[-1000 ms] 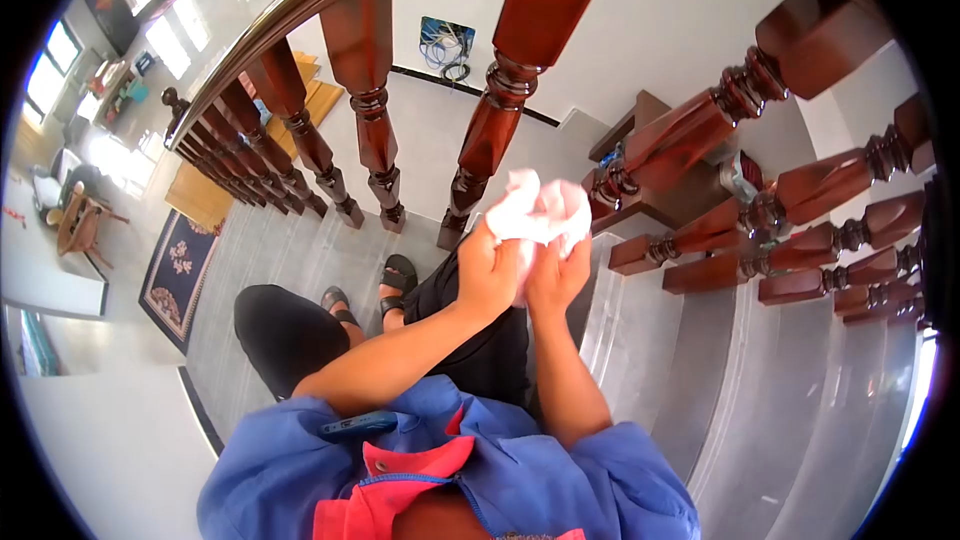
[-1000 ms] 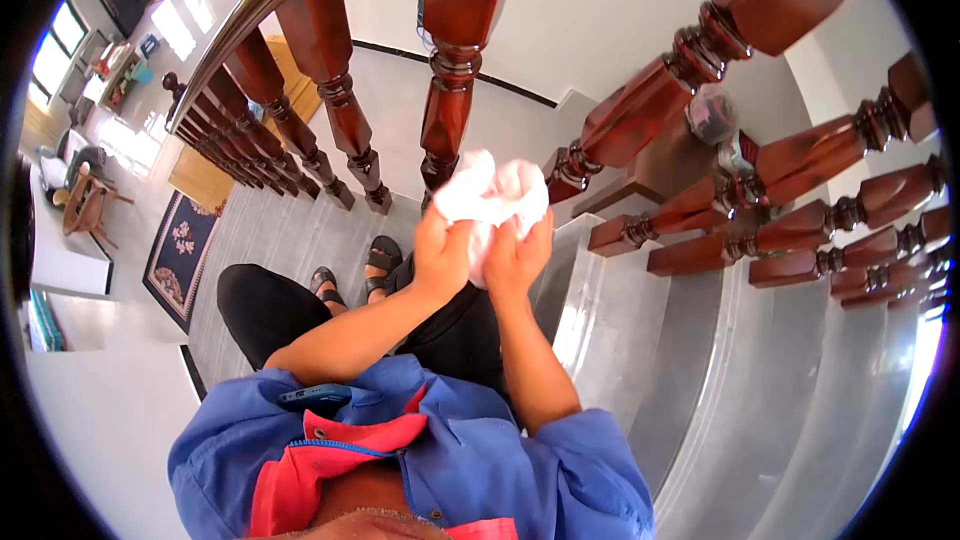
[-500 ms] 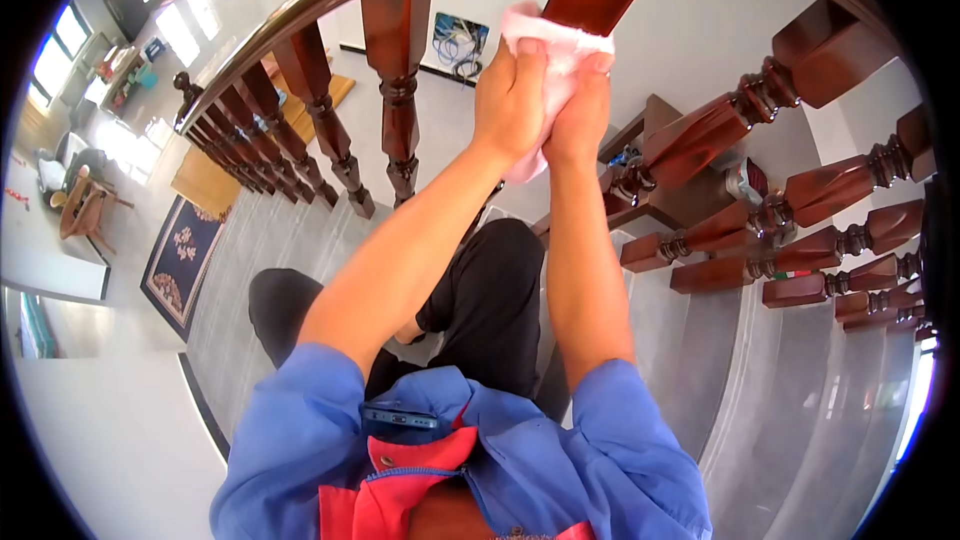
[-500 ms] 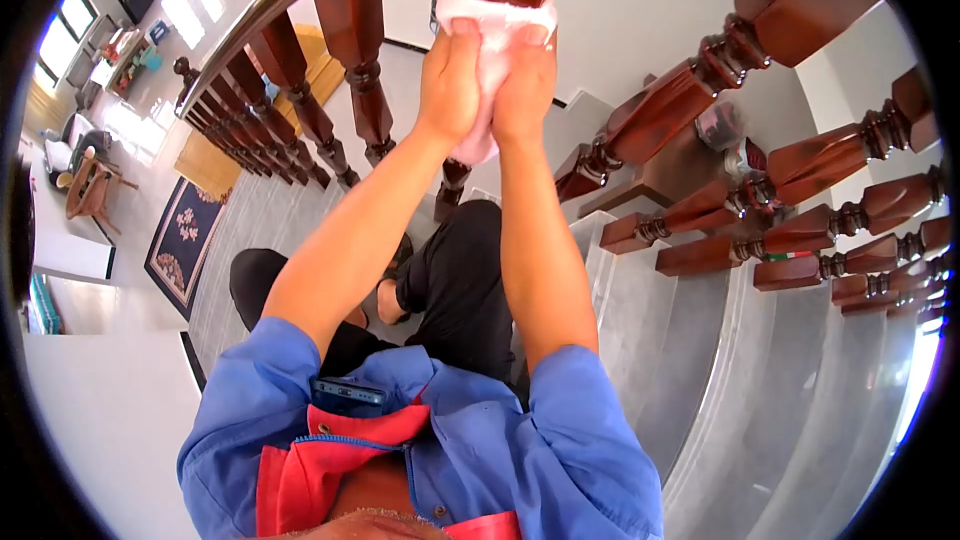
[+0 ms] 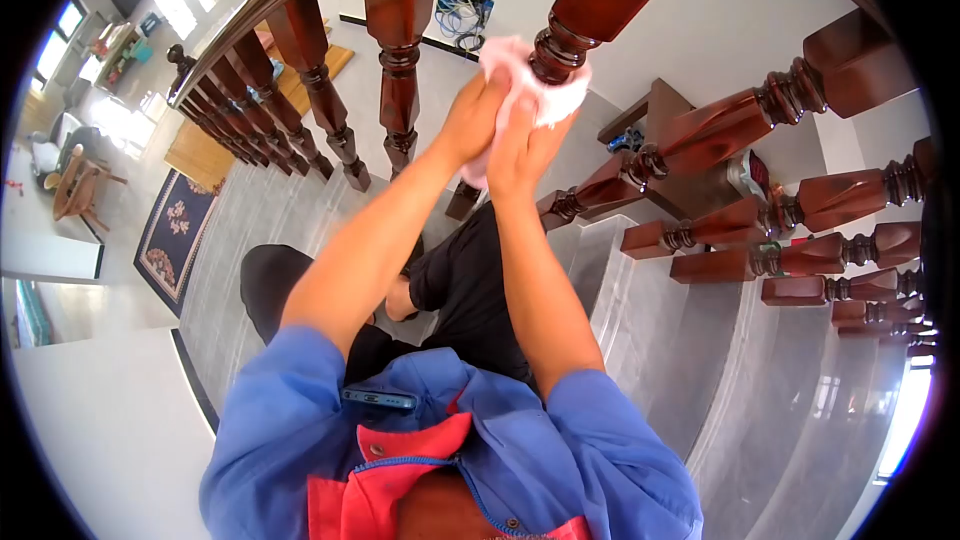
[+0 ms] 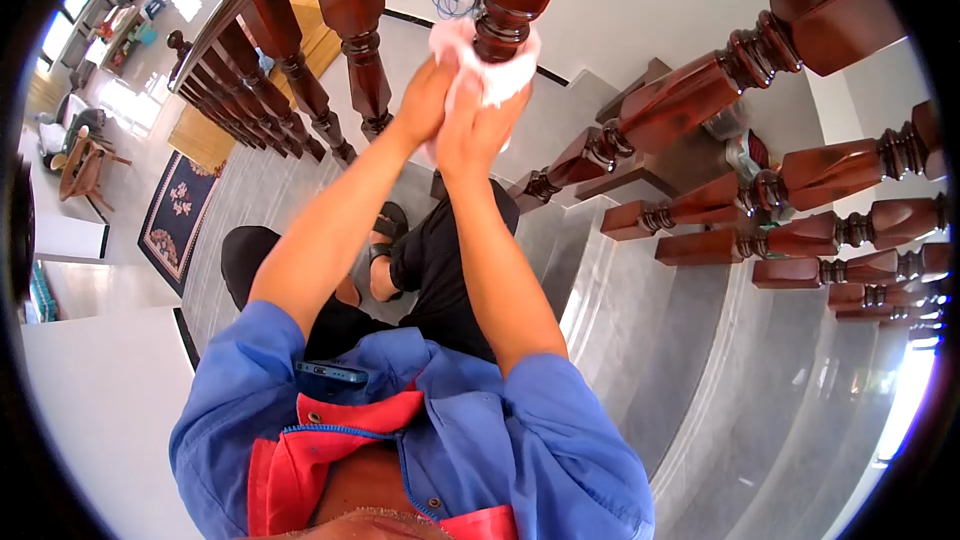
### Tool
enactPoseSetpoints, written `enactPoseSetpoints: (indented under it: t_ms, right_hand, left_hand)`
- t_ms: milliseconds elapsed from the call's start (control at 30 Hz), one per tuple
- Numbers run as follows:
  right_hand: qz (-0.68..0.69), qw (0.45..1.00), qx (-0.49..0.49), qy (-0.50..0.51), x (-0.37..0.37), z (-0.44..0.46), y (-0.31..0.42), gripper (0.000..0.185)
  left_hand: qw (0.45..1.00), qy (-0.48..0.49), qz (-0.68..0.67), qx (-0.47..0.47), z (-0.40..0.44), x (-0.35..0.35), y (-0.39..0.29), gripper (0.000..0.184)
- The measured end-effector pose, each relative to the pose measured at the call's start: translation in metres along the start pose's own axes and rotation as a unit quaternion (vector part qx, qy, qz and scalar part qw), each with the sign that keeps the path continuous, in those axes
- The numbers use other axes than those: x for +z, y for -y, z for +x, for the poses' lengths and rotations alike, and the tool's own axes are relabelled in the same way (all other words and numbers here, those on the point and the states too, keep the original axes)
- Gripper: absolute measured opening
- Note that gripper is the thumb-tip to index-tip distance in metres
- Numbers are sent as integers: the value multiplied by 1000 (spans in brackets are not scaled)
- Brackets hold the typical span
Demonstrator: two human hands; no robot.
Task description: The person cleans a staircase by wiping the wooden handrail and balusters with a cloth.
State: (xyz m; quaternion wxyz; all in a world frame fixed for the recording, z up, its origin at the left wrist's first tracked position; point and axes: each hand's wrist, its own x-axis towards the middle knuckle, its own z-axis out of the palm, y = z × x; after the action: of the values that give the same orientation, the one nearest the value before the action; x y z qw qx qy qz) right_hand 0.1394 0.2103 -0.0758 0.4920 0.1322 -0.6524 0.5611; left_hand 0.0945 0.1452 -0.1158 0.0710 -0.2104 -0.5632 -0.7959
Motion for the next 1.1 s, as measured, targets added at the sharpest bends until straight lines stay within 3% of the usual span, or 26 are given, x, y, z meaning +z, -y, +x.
enactPoseSetpoints:
  t_ms: [33,67,100,167,233,300,367,400,467,567,633,700,767,800,867,900,967,1033,1100]
  right_hand:
    - [22,999,40,15,-7,-17,-8,56]
    - [30,986,162,-16,-17,-56,-39,62]
    - [30,986,164,-14,-20,-64,-48,62]
    - [74,944,318,50,-36,-72,-63,64]
    - [115,870,468,109,-50,-77,-71,70]
    - [99,871,463,133,-54,-71,-76,69]
    - [99,868,466,140,-53,-67,-67,69]
    - [97,866,469,142,-52,-71,-65,69]
    - [-24,943,300,145,-40,-86,-58,66]
    - [-199,942,267,49,-18,-127,-37,64]
    - [-203,932,301,19,-9,-150,-48,65]
    - [-209,918,338,-14,-7,-182,-71,66]
    - [-47,880,463,-94,-7,-209,-105,66]
    - [-36,848,518,-105,-8,-214,-112,65]
    - [-52,854,508,-98,-11,-219,-133,69]
    - [-40,867,486,-104,-11,-215,-137,69]
    - [-68,879,455,-122,-15,-207,-151,67]
    - [47,839,528,-128,-10,-187,-134,57]
    - [15,833,547,-74,-15,-189,-141,43]
  left_hand:
    - [1000,-18,-12,10,-13,-5,23,56]
    - [1000,-20,-12,12,-27,-12,40,56]
    - [1000,-6,-6,-28,-44,-23,56,54]
    - [997,3,-2,-77,-64,-38,73,53]
    - [963,22,173,-205,-74,-46,78,49]
    - [947,31,233,-221,-71,-47,70,46]
    - [961,7,267,-69,-61,-44,61,43]
    - [944,-4,325,-59,-54,-52,78,36]
    - [922,-9,382,-63,-49,-54,77,37]
    - [888,-10,455,-72,-49,-53,76,39]
    - [887,-54,425,-172,-56,-56,94,37]
    - [889,-69,404,-203,-72,-60,119,36]
    - [901,-73,339,-260,-90,-65,146,38]
    - [916,-83,262,-292,-102,-68,167,40]
    - [920,-110,34,-374,-122,-71,192,47]
    - [922,-108,34,-371,-121,-71,193,47]
    - [864,-142,-135,-465,-125,-76,196,51]
    - [868,-136,-125,-460,-116,-64,167,54]
    - [873,-124,-13,-471,-112,-59,157,55]
